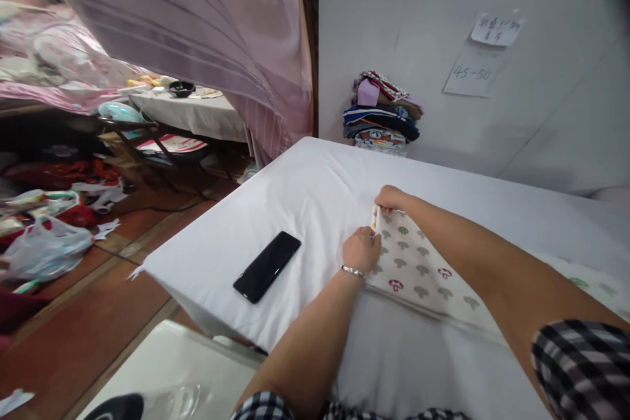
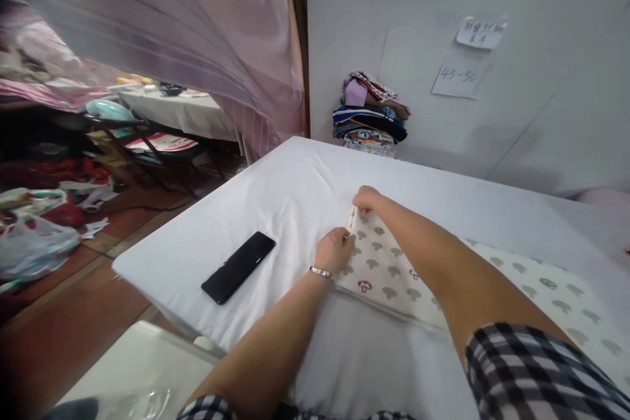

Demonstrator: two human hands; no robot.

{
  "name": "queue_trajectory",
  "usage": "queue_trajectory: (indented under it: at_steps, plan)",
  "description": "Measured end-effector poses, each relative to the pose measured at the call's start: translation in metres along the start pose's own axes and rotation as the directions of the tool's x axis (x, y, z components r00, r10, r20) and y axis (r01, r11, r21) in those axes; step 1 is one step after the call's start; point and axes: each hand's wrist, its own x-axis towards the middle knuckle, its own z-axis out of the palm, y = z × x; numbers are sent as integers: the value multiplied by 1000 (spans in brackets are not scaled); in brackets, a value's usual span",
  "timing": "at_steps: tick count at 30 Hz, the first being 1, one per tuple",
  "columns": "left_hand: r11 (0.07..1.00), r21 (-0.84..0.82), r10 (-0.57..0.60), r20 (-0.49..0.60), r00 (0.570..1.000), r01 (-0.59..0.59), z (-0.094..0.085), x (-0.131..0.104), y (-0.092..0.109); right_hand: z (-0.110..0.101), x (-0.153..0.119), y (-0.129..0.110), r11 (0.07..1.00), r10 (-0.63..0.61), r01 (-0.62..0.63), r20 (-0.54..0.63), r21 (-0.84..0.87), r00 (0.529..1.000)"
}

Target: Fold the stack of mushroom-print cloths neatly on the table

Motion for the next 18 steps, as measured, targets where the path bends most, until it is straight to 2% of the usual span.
queue_trajectory:
  at_steps: [7,18]
  plan:
    - [999,-34,-11,3,1000,11,-2,0,1,8,2,-7,1000,18,-18,-12,22,1000]
    - [999,21,-43,19,999,43,-3,1,2,20,-4,-8,971,45,-53,37,232,998]
